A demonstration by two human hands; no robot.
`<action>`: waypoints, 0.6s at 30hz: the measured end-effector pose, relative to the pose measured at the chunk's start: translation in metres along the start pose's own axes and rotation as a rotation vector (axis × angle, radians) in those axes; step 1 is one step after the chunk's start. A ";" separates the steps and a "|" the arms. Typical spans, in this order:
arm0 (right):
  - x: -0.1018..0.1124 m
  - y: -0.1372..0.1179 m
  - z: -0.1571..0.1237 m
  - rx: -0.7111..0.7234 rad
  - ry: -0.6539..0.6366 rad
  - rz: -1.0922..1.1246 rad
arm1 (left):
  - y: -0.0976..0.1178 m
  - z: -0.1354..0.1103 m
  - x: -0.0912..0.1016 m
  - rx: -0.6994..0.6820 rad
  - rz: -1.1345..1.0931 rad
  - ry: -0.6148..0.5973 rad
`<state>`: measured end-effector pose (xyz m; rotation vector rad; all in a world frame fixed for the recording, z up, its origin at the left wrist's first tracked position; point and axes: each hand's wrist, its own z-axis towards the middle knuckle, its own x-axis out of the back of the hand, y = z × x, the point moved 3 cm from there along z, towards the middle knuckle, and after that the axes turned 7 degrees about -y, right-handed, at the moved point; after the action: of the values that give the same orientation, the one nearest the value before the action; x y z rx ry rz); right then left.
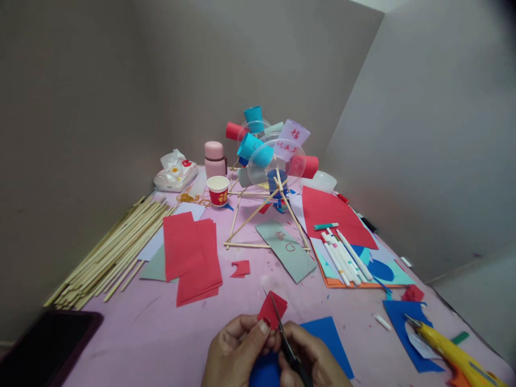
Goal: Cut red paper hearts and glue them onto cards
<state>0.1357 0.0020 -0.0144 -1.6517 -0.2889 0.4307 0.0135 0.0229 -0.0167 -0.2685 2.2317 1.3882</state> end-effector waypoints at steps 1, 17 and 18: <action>0.001 0.000 0.000 0.001 0.002 -0.001 | 0.000 0.000 0.001 0.000 0.011 -0.004; 0.014 -0.004 -0.006 -0.043 -0.069 -0.117 | 0.009 -0.002 -0.002 0.002 0.094 0.028; 0.015 -0.004 -0.006 -0.047 -0.068 -0.125 | 0.009 -0.002 -0.002 0.003 0.093 0.029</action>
<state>0.1518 0.0034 -0.0118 -1.6567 -0.4534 0.3888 0.0107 0.0252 -0.0074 -0.1873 2.2958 1.4376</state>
